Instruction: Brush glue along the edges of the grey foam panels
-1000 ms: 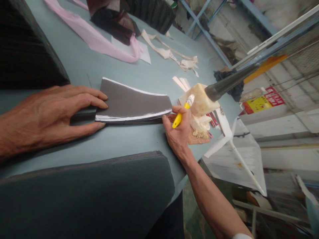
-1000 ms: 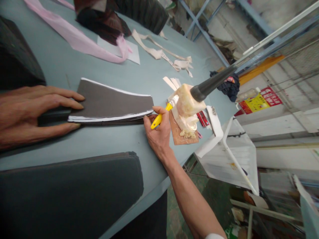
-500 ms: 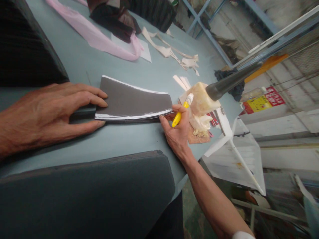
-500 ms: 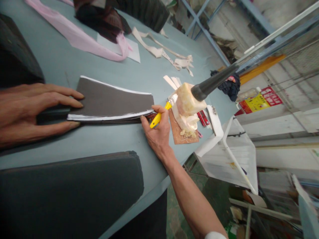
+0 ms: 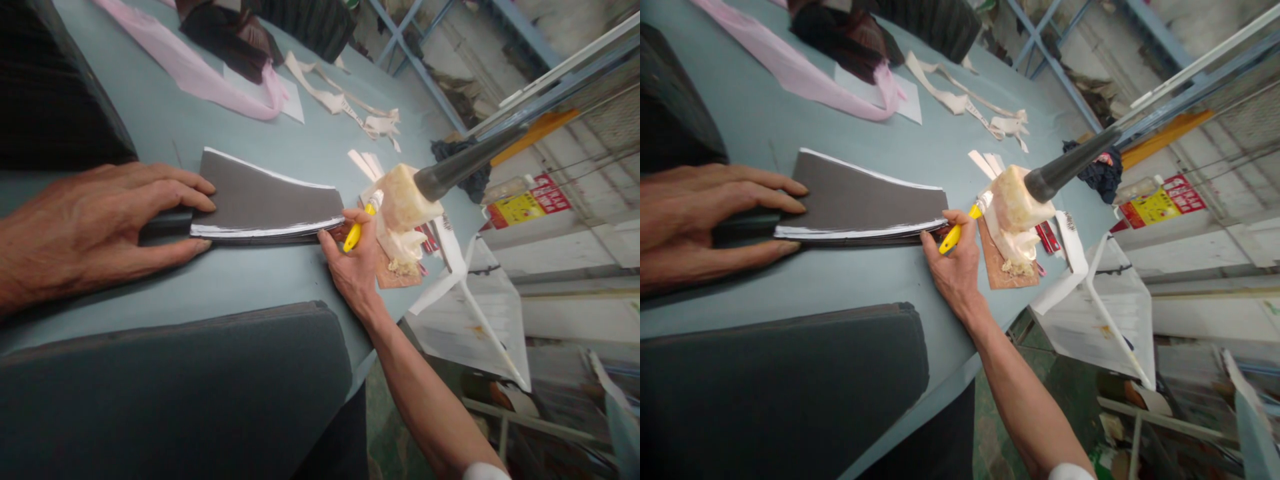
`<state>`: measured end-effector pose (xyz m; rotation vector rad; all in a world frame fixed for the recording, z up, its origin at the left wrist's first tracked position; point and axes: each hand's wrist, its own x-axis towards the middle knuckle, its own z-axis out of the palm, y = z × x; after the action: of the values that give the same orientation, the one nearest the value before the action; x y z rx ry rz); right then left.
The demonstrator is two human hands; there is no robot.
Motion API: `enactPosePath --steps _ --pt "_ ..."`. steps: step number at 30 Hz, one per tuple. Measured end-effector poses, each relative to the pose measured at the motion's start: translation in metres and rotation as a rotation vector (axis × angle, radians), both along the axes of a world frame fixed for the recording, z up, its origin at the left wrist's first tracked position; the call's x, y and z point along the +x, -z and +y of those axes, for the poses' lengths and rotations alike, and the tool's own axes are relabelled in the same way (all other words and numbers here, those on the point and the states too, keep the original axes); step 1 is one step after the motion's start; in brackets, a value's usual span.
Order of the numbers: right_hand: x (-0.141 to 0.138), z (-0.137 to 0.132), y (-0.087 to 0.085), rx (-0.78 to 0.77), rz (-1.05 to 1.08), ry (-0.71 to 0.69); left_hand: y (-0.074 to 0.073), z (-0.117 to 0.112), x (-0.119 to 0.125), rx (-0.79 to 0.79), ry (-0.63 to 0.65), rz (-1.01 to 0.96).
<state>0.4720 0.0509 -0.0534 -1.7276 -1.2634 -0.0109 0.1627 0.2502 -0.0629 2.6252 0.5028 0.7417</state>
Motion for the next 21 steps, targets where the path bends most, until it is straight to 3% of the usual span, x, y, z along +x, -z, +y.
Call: enactPosePath --steps 4,21 --pt "-0.0001 0.0004 -0.0004 -0.009 0.025 0.001 -0.0038 -0.0024 0.0015 0.075 0.029 -0.009" --pt "-0.0002 0.0031 -0.0002 0.015 0.045 -0.006 -0.0033 -0.0017 0.0036 0.07 0.023 -0.005"
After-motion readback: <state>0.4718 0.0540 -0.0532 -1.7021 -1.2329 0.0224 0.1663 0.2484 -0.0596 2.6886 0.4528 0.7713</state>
